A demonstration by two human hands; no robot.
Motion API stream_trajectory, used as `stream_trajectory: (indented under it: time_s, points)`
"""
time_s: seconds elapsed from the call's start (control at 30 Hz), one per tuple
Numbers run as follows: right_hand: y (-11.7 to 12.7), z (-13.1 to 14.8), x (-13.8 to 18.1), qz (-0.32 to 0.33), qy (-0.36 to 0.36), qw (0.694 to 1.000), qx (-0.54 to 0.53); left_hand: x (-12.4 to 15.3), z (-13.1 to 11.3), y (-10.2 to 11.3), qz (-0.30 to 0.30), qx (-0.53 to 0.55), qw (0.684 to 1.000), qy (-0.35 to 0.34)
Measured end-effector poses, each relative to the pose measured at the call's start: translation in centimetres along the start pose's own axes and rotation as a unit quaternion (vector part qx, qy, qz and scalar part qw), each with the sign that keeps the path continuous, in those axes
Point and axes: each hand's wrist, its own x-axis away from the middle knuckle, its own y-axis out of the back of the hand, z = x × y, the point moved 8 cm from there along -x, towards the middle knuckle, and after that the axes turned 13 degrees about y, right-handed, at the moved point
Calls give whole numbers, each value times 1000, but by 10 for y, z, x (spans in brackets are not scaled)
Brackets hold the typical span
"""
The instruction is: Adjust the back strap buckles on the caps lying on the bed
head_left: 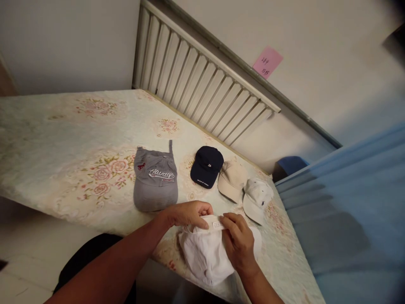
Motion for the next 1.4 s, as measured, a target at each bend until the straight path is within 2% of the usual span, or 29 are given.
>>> stream_trajectory:
  time_s: [0.2, 0.63, 0.83, 0.97, 1.17, 1.4]
  points:
    - [-1, 5, -3, -2, 46, 999, 10, -2, 3, 1, 7, 13, 1000, -2]
    - [-1, 3, -5, 5, 30, 1000, -7, 0, 1, 1, -1, 7, 1000, 6]
    - [-2, 3, -3, -4, 27, 1000, -5, 11, -9, 0, -6, 21, 1000, 18]
    - [-3, 5, -2, -5, 30, 1000, 2, 14, -9, 2, -15, 49, 998, 47]
    - [-2, 5, -2, -8, 37, 999, 15, 9, -3, 2, -2, 87, 995, 50]
    - [-6, -2, -5, 18, 6, 1000, -7, 14, -12, 4, -45, 15, 999, 27]
